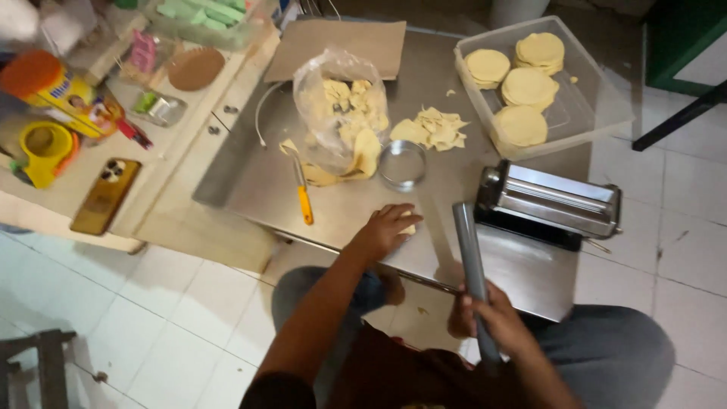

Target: Rolling out dough using a manual pasta machine and cutting it into circular rounds with a metal cutter.

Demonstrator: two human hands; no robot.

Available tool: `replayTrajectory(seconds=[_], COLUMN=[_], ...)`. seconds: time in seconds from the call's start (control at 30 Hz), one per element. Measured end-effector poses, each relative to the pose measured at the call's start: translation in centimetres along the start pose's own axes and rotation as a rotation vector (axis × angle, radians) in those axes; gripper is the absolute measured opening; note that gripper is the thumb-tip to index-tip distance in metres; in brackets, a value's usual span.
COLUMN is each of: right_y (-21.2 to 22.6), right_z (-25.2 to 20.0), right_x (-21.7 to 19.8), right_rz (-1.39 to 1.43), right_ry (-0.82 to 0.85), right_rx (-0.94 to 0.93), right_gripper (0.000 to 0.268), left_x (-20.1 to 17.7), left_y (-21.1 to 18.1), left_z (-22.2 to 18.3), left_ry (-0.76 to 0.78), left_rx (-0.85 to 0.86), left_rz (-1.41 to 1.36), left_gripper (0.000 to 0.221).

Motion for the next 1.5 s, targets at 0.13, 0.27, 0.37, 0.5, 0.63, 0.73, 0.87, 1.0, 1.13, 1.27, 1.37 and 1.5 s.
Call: replayTrajectory(seconds=[0.13,0.27,0.37,0.5,0.63,0.73,0.87,1.0,1.13,1.27,1.37,1.5], right_y=[-4.3,-5.0,-3.2,-3.2,-4.5,-2.5,-1.6,-3.0,-4.4,-1.5,-1.1,-2.6], right_z=[-4.3,-5.6,-6.2,-6.3,-6.5,-6.3,-4.9,-3.8,-3.7,-4.6,-5.9,-5.8], right_x=[-4.3,-5.3,-4.6,-5.4,-5.6,-4.6,-3.8,-3.6,-3.4,-2.3,-2.2,-2.4], right_rz=[0.121,0.276,0.27,0.276,0.37,0.371,0.37,0.332,0.232,0.185,0.245,0.268], right_ry=[0.156,0.247,0.302,0.423,0.406,0.421,0.499,0.573,0.54,0.535,0.465,0.508], right_rx=[-0.179,-0.166,-0.199,-0.322,-0.203,-0.099,0.078,0.057,0.021,-0.223,-0.214,-0.224], right_gripper=[0.027,0.028,0.03,0.028,0.044,0.044,0.05,0.047,0.047,0.039,0.043,0.043], left_x=[1.2,-1.6,-0.3,3.5,3.2,3.2,3.2,4.0,3.9,3.1,3.0,5.0], left_y=[-1.2,-2.8,-2.6,-0.8,-2.5,-2.7,-3.1,-1.5,-1.2,-1.6,-4.2,-3.9], left_z=[2.3,7.4,9.2,6.9,7.2,7.4,8.0,7.7,7.9,7.1,6.0,3.7], left_ry=[-0.067,-0.437,-0.422,-0.414,-0.197,-0.229,-0.271,-0.335,-0.384,-0.522,-0.409,-0.375], left_rx=[0.062,-0.242,-0.503,-0.42,-0.744,-0.694,-0.643,-0.576,-0.54,-0.521,-0.471,-0.454], left_rz=[0.239,0.459,0.511,0.73,0.467,0.521,0.484,0.54,0.526,0.259,0.447,0.608], left_gripper=[0.056,0.068,0.072,0.084,0.081,0.082,0.083,0.085,0.082,0.074,0.077,0.079])
Point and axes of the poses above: each hand's wrist, its own z-axis towards the middle knuckle, its own x-axis out of the palm, y = z × x, the point moved 3 cm from there along z, towards the middle knuckle, and after that the axes turned 11 degrees about -z, right-handed, at the moved point
